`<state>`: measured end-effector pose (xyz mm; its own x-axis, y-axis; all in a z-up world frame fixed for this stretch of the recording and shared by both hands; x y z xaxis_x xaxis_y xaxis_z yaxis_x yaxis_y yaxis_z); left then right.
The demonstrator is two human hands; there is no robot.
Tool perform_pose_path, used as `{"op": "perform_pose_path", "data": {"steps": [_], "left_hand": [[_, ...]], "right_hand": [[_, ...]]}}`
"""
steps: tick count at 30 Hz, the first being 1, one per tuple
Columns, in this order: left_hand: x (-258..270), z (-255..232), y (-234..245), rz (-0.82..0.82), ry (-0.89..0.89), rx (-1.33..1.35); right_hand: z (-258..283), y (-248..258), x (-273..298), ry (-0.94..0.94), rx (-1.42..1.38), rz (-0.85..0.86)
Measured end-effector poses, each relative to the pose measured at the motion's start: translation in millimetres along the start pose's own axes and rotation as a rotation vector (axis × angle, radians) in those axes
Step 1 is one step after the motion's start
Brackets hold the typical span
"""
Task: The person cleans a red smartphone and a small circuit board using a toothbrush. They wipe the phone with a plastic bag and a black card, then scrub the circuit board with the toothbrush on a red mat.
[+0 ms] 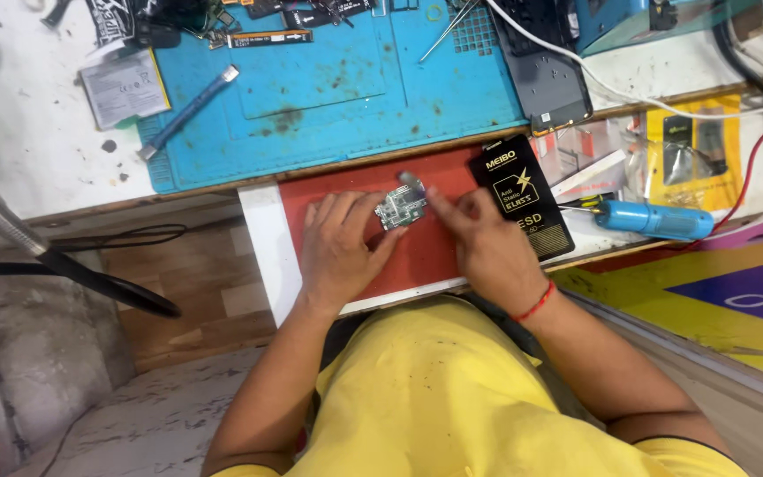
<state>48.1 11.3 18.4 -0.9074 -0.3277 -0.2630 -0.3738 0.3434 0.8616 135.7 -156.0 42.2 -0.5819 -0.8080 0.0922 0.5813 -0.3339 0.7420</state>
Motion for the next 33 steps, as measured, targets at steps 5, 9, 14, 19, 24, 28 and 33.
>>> {"op": "perform_pose_path", "data": {"steps": [5, 9, 14, 19, 24, 28, 33], "left_hand": [[-3.0, 0.7, 4.8, -0.034, -0.011, 0.014], [-1.5, 2.8, 6.6, -0.040, -0.013, -0.003], [-1.9, 0.8, 3.6, -0.037, -0.010, -0.009], [-1.5, 2.0, 5.5, -0.036, -0.011, 0.002], [-1.2, 2.4, 7.3, -0.043, -0.010, 0.002], [-1.5, -1.2, 3.4, -0.042, -0.018, 0.010], [-4.2, 0.2, 3.9, -0.042, -0.005, -0.001]], "right_hand": [[1.7, -3.7, -2.1, 0.071, 0.004, 0.042], [-0.4, -7.6, 0.2, 0.076, 0.009, 0.066], [-12.2, 2.6, 1.3, 0.054, 0.006, -0.017], [-12.1, 4.2, 2.9, -0.016, -0.021, -0.005], [0.4, 0.1, -5.7, 0.112, -0.010, 0.070], [-1.5, 3.5, -13.7, 0.056, -0.009, -0.043], [-0.9, 3.4, -7.9, 0.061, 0.009, 0.044]]}}
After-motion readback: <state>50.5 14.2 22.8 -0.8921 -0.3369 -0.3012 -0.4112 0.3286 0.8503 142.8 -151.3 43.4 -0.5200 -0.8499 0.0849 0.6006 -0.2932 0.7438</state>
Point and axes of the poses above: each hand's wrist, its own x-axis away from the middle knuckle, its own y-axis out of the back of the hand, z = x × y, the point moved 5 cm from there along -x, towards the middle knuckle, and after that the axes turned 14 degrees about -x, right-handed, at the moved point
